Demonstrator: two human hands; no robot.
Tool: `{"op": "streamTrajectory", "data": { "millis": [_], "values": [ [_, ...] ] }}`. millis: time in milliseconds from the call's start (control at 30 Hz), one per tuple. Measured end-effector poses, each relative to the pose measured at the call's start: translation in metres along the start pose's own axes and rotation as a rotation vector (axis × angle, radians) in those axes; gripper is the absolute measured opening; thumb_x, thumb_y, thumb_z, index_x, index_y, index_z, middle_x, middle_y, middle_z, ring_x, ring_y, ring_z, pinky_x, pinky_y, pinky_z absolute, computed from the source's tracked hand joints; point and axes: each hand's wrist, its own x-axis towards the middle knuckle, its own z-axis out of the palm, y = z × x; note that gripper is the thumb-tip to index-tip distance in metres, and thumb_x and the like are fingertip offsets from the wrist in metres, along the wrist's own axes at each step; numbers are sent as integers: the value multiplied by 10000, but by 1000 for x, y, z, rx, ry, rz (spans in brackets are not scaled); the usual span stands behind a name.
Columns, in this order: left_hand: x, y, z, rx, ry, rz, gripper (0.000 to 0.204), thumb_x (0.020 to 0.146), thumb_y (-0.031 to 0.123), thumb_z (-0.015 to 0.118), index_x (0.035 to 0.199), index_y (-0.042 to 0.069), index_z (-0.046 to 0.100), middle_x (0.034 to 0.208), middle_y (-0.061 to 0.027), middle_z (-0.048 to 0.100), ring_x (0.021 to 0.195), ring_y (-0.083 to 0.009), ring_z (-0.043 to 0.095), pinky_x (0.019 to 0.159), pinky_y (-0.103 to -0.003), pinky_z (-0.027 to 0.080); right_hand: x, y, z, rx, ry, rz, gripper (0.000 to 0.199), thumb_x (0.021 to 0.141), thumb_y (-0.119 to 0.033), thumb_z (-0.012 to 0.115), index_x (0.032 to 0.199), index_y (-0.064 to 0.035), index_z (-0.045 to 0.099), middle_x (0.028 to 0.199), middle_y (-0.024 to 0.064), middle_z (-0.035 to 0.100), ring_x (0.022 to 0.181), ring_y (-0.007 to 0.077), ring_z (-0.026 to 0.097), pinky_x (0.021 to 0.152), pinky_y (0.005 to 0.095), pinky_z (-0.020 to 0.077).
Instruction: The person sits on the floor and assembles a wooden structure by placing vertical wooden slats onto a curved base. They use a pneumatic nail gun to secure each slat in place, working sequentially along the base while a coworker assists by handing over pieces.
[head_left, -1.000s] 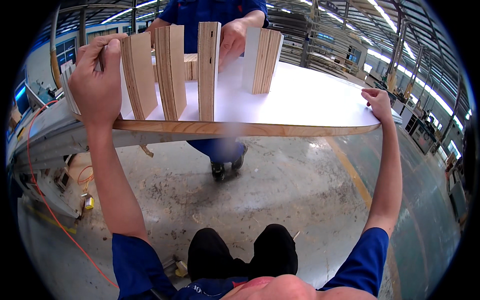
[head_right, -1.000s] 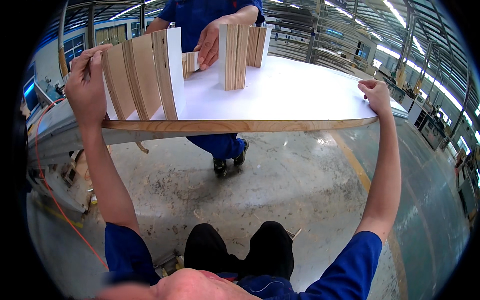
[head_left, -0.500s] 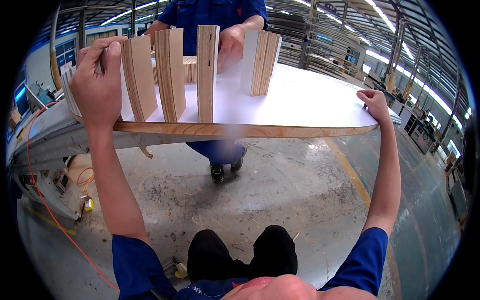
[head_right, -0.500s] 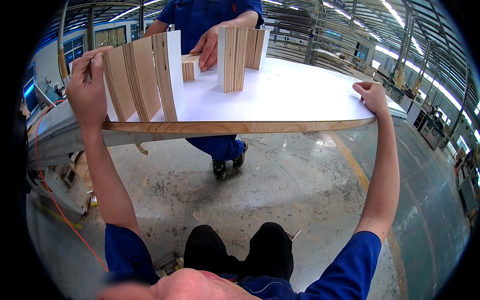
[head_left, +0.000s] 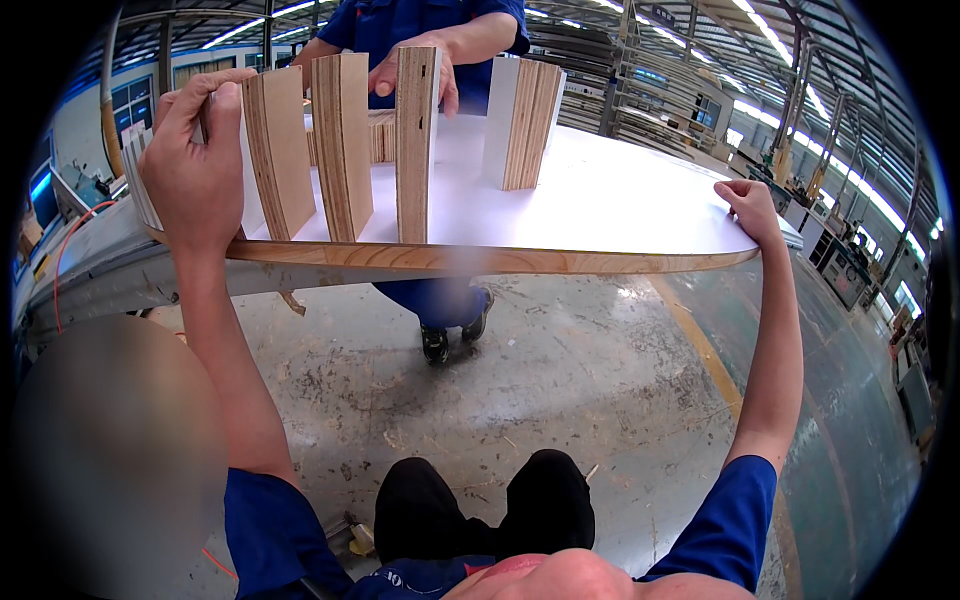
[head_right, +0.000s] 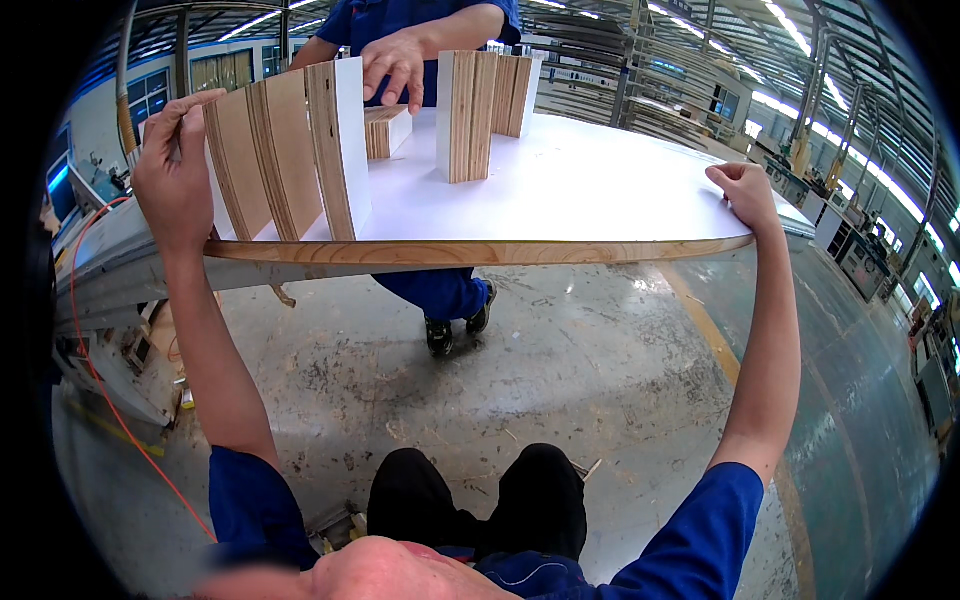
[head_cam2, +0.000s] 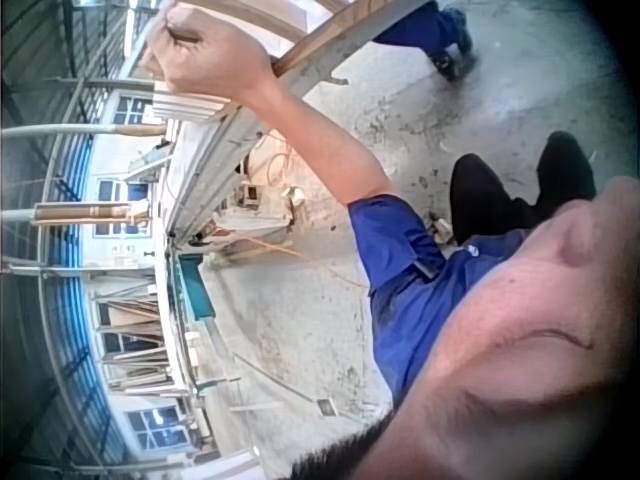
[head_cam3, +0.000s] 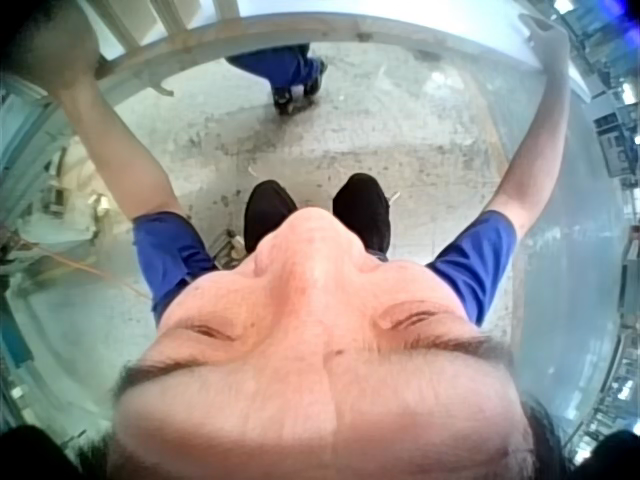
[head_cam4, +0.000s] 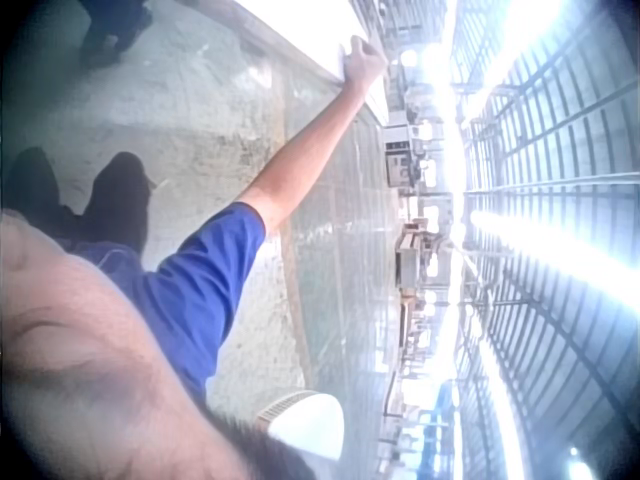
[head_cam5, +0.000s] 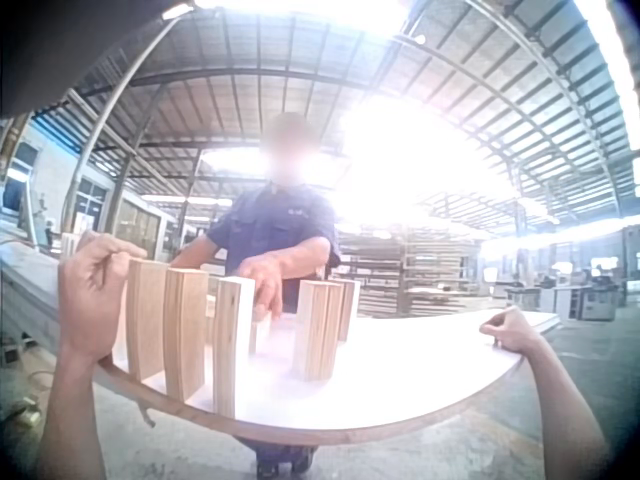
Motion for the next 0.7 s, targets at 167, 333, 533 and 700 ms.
{"op": "streamTrajectory", "data": {
  "millis": [167,333,533,700],
  "values": [
    [1,-4,-4,-1,-45,31,279,1033,161,517,1120,92,773,947,-33,683,824,-110,604,749,-275,478,0,-2,0,-13,-3,10,393,910,-334,765,1049,33,793,814,89,755,618,110,598,600,296,494],
    [0,-6,-12,-45,-118,13,355,1020,99,428,1150,57,756,1074,-56,721,993,-154,607,908,-285,472,-1,-7,2,-29,-1,21,436,912,-381,750,1029,37,793,760,80,730,617,112,597,597,297,483],
    [-5,-1,7,-7,3,56,262,1024,141,536,1117,108,779,976,-40,706,794,-109,630,716,-278,497,-13,-4,-16,-102,41,96,474,908,-438,733,1014,18,801,700,76,706,598,126,610,586,315,488],
    [0,-40,-8,-1,-99,82,263,1089,179,522,1240,134,732,1153,-40,739,1023,-166,684,936,-292,508,12,16,2,133,600,-71,394,896,-423,749,934,-37,822,715,77,752,604,138,677,645,325,539]
  ]
}}
